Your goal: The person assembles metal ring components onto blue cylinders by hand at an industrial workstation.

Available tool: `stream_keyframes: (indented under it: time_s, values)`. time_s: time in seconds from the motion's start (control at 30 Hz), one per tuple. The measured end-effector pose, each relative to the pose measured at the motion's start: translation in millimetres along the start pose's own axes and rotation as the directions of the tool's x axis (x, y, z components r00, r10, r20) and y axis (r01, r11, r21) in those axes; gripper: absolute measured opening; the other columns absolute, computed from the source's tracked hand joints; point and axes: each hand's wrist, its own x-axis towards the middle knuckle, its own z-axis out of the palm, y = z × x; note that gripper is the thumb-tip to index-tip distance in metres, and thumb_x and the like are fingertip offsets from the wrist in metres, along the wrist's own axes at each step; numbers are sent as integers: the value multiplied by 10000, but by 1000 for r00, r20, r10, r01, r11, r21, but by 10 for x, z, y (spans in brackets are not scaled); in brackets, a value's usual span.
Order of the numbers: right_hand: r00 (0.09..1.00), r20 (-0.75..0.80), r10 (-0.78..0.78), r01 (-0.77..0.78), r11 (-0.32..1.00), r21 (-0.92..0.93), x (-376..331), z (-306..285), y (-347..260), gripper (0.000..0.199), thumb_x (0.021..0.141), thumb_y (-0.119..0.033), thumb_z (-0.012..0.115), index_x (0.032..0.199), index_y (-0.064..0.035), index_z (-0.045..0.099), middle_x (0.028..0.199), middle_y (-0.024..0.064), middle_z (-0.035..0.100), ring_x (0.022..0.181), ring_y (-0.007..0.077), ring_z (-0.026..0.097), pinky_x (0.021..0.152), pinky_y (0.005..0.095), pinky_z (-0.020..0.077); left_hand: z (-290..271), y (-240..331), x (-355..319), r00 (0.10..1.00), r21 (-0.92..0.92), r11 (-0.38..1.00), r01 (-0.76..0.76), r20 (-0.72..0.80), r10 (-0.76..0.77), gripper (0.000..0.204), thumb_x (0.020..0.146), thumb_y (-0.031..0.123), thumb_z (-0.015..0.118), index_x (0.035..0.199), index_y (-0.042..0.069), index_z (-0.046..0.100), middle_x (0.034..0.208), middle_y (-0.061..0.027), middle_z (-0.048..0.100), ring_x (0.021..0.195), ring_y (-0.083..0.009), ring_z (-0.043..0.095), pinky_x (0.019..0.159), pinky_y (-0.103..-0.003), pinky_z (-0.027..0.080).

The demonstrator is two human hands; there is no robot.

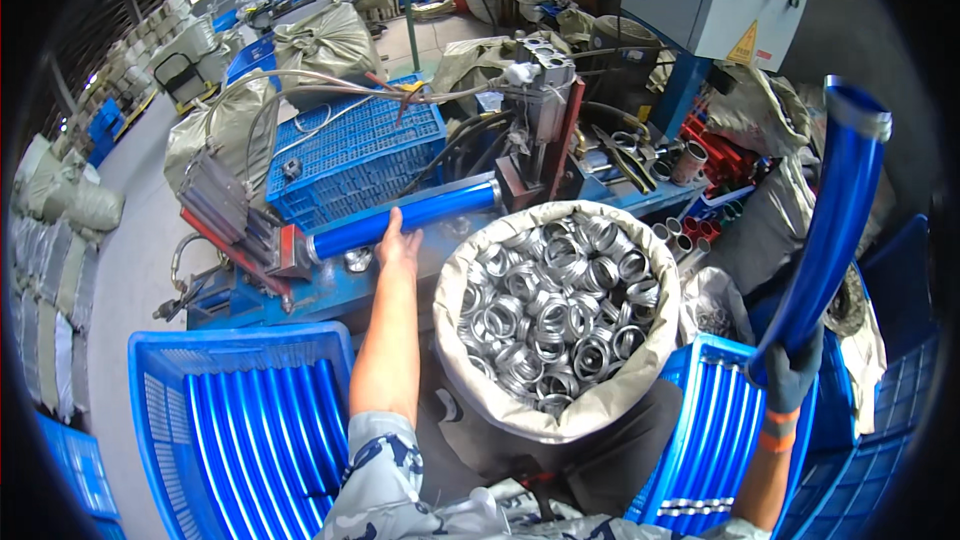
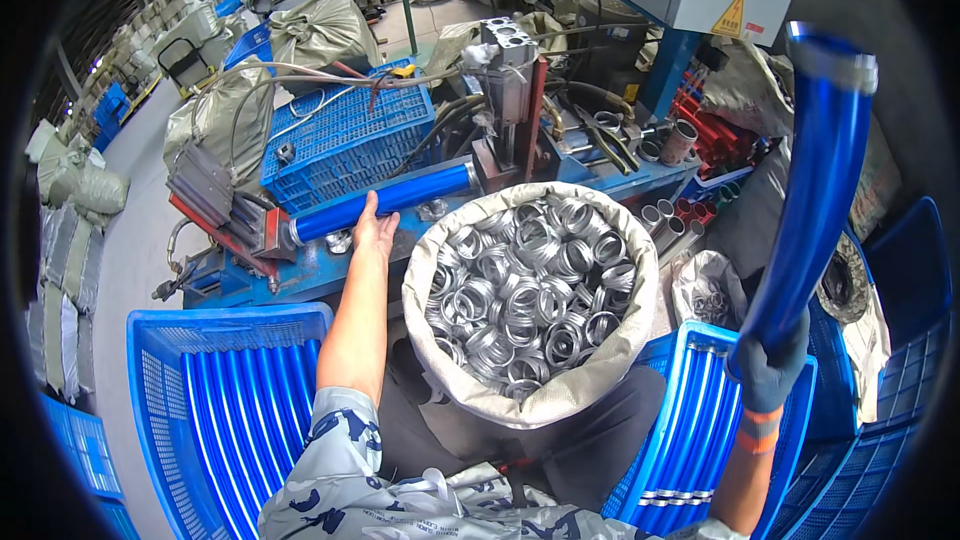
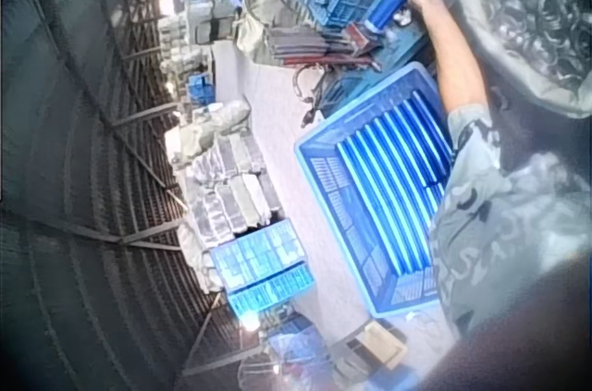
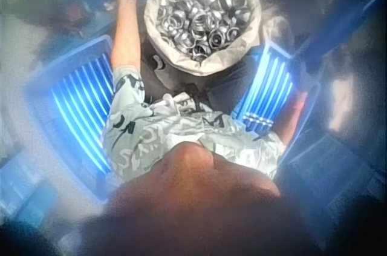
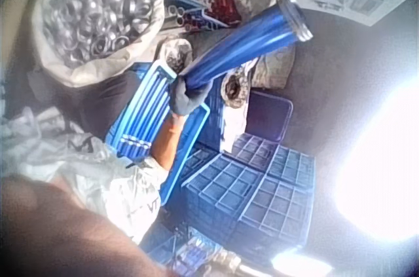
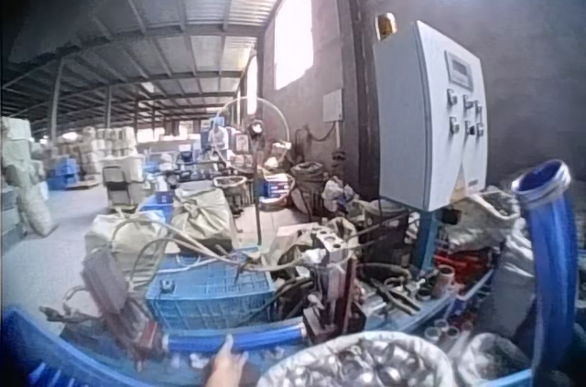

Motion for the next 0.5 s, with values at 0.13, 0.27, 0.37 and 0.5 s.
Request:
stream_keyframes:
  time_s: [0.13, 0.27, 0.37, 0.5]
  values:
    - [975, -106, 196, -209, 970, -121, -544, -732, 168, 844, 946, 136, 585, 1757, -5, 399, 1652, 113, 564, 1435, 213, 588, 1232, 366, 440, -48, -12, 52, 998, 80, 996, 42, -54, -37, 845, 997, 401, 923, 1543, -115, 535, 1517, -291, 636, 1403, -481, 666, 1190, -616, 573]
    - [944, -325, 59, -138, 964, -226, -1284, -1713, 336, 869, 951, 136, 564, 1782, -11, 357, 1727, 138, 505, 1529, 261, 534, 1276, 416, 413, 295, -481, 50, 991, 170, 977, 132, -5, -133, 902, 969, 477, 920, 1570, -76, 538, 1495, -292, 671, 1394, -465, 682, 1155, -637, 581]
    - [915, -404, -1, -148, 929, -338, -1521, -2265, 685, 771, 1052, 65, 656, 1768, -30, 389, 1706, 159, 552, 1475, 297, 601, 1274, 447, 464, -499, -344, 475, 978, 173, 966, 191, 52, -203, 1049, 910, 537, 954, 1622, -67, 478, 1558, -298, 614, 1430, -442, 650, 1226, -562, 533]
    - [891, -439, -115, -363, 401, -841, -1875, -2899, 942, 895, 843, -153, 781, 1694, -70, 518, 1453, 224, 687, 1365, 428, 661, 1206, 499, 514, -535, 709, 635, 943, 271, 941, 203, 206, -263, 1247, 830, 618, 999, 1691, -55, 397, 1642, -306, 539, 1477, -412, 608, 1322, -464, 469]
